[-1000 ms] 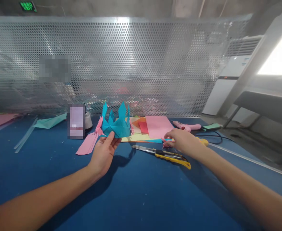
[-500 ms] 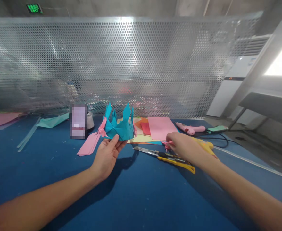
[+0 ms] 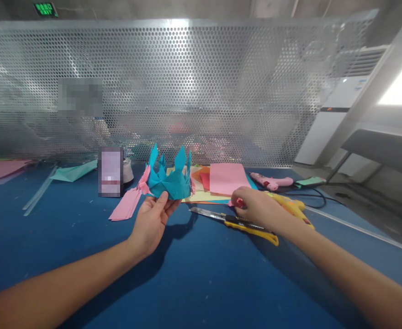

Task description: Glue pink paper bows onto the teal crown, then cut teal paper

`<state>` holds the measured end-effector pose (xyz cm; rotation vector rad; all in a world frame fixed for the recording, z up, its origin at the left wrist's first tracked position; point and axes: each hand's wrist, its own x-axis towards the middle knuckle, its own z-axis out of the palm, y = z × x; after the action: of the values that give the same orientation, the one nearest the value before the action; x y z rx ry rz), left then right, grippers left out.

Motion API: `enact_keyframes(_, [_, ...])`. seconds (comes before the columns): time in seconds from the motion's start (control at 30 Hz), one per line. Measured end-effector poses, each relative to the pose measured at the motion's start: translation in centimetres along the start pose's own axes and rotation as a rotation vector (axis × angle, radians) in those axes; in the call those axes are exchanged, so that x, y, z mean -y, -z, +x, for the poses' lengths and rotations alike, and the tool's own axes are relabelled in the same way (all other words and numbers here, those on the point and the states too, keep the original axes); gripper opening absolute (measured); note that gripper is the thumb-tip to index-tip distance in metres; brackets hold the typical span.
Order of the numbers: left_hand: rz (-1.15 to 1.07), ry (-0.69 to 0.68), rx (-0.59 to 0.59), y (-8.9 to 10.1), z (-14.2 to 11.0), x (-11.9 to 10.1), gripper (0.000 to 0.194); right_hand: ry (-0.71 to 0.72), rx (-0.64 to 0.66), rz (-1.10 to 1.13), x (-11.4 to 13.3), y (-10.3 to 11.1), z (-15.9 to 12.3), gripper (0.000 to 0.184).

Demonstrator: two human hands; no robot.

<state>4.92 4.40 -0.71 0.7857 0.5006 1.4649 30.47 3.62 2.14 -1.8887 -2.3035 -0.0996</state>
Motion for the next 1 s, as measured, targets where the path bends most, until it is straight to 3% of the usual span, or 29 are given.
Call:
enact_keyframes(0.17, [0.026,-0.003,-0.003,0.1,-0.1,0.0,0.026,0.261,-0.184,-0.071,1.0,2.6,-0.5,0.013])
enact_keyframes(0.33, [0.045,-0.023,-0.006,0.1,-0.1,0.1,0.029,0.651,-0.448,0.045,5.4,5.3,-0.9,0.021])
enact_keyframes(0.4, [0.042,-0.031,-0.016,0.1,-0.1,0.1,0.031,0.745,-0.406,0.085,7.1,5.5,-0.4,0.021])
enact_keyframes(0.57, [0.042,-0.024,-0.017,-0.1,-0.1,0.0,0.03,0.816,-0.454,0.16,9.2,4.5,1.5,0.022])
enact_keyframes(1.0, [0.002,-0.009,0.068,0.2,-0.2,0.0,0.022,0.752,-0.485,0.323,9.4,2.1,2.3,0.028])
